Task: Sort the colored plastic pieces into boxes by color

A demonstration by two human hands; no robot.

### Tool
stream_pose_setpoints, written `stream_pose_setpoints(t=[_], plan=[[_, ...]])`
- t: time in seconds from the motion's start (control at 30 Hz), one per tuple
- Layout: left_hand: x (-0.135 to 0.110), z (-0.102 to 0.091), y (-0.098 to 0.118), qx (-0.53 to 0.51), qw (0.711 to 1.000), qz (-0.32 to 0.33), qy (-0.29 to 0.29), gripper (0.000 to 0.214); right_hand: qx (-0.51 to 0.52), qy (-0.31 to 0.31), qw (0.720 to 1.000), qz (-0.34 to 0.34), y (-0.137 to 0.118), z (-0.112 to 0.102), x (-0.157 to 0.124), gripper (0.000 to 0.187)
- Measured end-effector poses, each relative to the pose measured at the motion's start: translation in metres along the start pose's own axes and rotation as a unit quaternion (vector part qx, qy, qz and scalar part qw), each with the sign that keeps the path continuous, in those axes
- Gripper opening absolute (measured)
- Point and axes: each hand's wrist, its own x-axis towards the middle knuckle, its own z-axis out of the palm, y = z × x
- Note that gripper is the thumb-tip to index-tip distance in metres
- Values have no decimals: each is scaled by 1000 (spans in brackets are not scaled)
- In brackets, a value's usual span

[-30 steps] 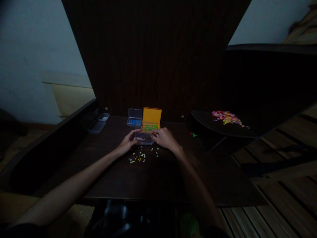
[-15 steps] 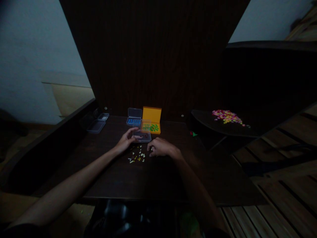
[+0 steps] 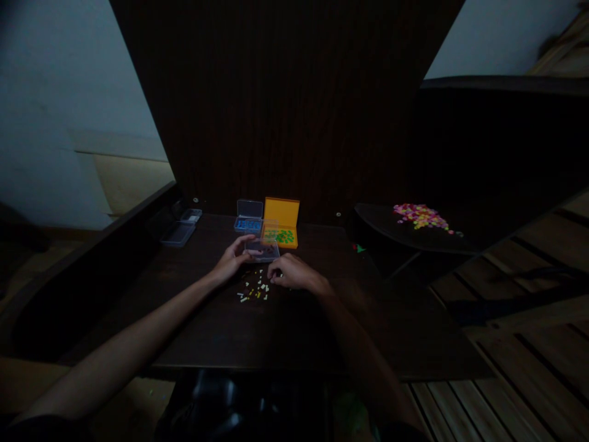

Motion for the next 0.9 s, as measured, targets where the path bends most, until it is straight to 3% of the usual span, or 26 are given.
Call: stream_pose_setpoints(t=[0.4,0.9], plan=[[1,-3,-2,-2,1000,18,5,55,5,36,999,5,9,6,3,9],[1,-3,1,29,999,11,18,53,40,16,999,8,12,-5,-5,12]])
